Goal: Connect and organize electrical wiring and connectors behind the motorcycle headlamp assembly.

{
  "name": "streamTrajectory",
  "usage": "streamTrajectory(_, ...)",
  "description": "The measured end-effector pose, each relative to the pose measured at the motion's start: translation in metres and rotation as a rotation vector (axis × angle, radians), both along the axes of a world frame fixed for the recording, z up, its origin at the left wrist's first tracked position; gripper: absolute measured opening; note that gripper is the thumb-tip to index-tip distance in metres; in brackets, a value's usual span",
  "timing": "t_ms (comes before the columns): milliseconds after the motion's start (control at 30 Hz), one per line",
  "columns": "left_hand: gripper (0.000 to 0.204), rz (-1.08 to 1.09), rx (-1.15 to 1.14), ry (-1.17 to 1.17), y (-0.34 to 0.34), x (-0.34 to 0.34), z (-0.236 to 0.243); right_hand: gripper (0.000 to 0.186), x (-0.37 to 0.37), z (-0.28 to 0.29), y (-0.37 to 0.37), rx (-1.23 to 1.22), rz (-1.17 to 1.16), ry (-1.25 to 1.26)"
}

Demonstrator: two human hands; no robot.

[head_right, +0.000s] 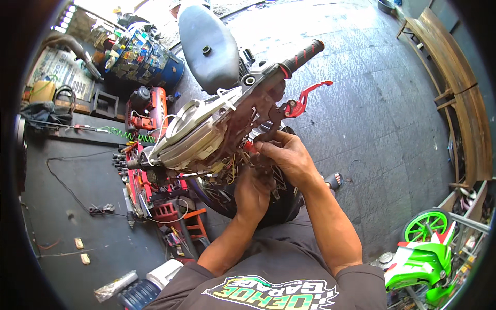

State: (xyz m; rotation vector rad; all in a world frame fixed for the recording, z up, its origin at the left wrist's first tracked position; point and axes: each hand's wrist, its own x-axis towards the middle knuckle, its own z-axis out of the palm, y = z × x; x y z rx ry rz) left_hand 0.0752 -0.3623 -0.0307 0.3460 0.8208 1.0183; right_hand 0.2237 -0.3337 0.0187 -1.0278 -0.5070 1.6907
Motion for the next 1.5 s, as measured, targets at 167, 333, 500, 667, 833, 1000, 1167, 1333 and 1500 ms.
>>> streamTrajectory(167,0.028,0.148,-0.028,-0.425,0.020,0.007,-0.010,0.034,-0.003,0.005,-0.001,-0.028,-0.045,0.024)
streamTrajectory(333,0.028,0.189,0.049,-0.352,0.015,0.012,-0.025,0.032,-0.002,0.003,0.000,-0.074,-0.044,-0.084)
streamTrajectory(500,0.031,0.148,0.091,-0.381,0.010,0.008,-0.024,0.028,-0.009,0.004,0.002,-0.071,-0.050,-0.246)
streamTrajectory(667,0.031,0.141,0.125,-0.421,0.013,0.009,-0.023,0.027,-0.005,0.008,0.007,-0.095,0.030,-0.227)
streamTrajectory(833,0.028,0.144,0.077,-0.459,0.016,0.005,-0.018,0.026,-0.001,0.003,0.010,-0.110,0.049,-0.159)
streamTrajectory(1000,0.027,0.143,0.059,-0.476,0.018,0.000,-0.019,0.030,0.000,0.007,0.012,-0.091,0.094,-0.048)
streamTrajectory(1167,0.025,0.128,0.071,-0.473,0.020,0.000,-0.015,0.028,-0.005,0.007,0.014,-0.073,0.112,-0.103)
streamTrajectory(1333,0.032,0.198,0.048,-0.200,0.023,0.010,-0.009,0.030,-0.013,0.019,0.009,-0.043,0.066,-0.231)
streamTrajectory(1500,0.037,0.061,0.024,-0.021,0.024,0.003,-0.010,0.031,-0.009,0.023,0.016,-0.182,0.120,-0.476)
